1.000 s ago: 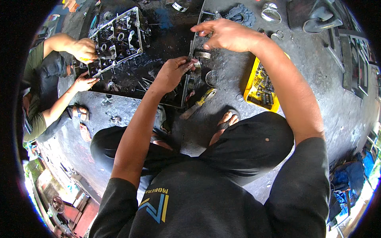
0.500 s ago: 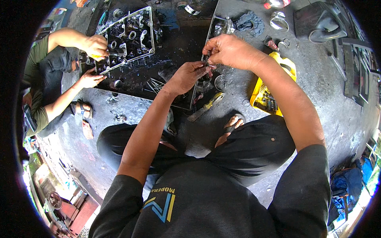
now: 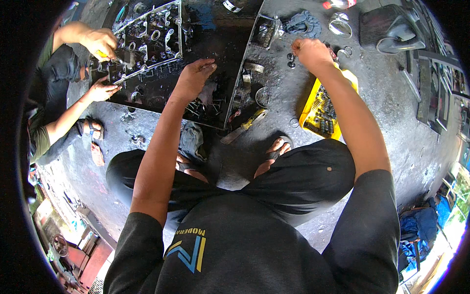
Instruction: The person cleans an engine cylinder head by wiping its surface with a rag and picking up small parts from a yellow tray. Another person assists by holding the cylinder head steady.
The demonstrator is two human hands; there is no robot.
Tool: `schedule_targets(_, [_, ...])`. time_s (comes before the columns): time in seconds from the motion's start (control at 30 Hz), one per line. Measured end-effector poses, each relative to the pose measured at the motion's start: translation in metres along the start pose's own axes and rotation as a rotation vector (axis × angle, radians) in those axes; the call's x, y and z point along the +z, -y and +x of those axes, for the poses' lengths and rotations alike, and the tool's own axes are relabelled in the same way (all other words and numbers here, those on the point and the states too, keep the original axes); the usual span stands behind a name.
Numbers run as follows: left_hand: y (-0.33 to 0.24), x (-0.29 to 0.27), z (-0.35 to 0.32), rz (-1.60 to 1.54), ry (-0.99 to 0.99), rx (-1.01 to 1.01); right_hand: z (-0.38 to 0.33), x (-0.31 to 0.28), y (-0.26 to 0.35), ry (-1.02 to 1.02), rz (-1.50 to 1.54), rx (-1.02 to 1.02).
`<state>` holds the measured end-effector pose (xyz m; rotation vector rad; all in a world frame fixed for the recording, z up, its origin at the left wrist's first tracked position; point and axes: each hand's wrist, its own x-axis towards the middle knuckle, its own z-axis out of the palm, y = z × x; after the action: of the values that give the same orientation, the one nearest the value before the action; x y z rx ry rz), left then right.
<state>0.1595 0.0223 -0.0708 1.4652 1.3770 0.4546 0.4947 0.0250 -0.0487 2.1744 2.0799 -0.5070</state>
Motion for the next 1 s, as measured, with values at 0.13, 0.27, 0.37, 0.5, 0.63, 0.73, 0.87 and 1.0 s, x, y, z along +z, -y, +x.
schedule_targets(0.13, [0.004,-0.004,-0.007,0.035,0.029,-0.062,0.006,0.027,-0.012,0.059,-0.064,0.012])
schedule_targets(0.27, [0.008,-0.007,-0.013,0.059,0.008,-0.070,0.007,0.033,-0.011,0.059,-0.110,-0.004])
schedule_targets(0.37, [0.012,-0.016,-0.016,0.150,-0.047,-0.106,0.002,0.028,-0.007,0.092,-0.177,0.017])
schedule_targets(0.5, [0.024,-0.027,-0.018,0.193,-0.104,-0.117,-0.003,0.021,-0.008,0.072,-0.196,0.031])
schedule_targets(0.63, [0.049,-0.035,-0.016,0.342,-0.181,-0.084,0.000,0.030,-0.019,0.097,-0.333,0.025])
schedule_targets(0.73, [0.078,-0.053,-0.022,0.284,-0.334,-0.264,0.002,0.039,-0.027,0.134,-0.325,0.051])
schedule_targets(0.87, [0.120,-0.069,-0.028,0.437,-0.528,-0.305,-0.001,0.024,-0.028,0.159,-0.295,0.024])
schedule_targets(1.0, [0.132,-0.049,-0.039,0.666,-0.406,-0.434,0.000,-0.021,0.019,0.096,-0.224,0.020])
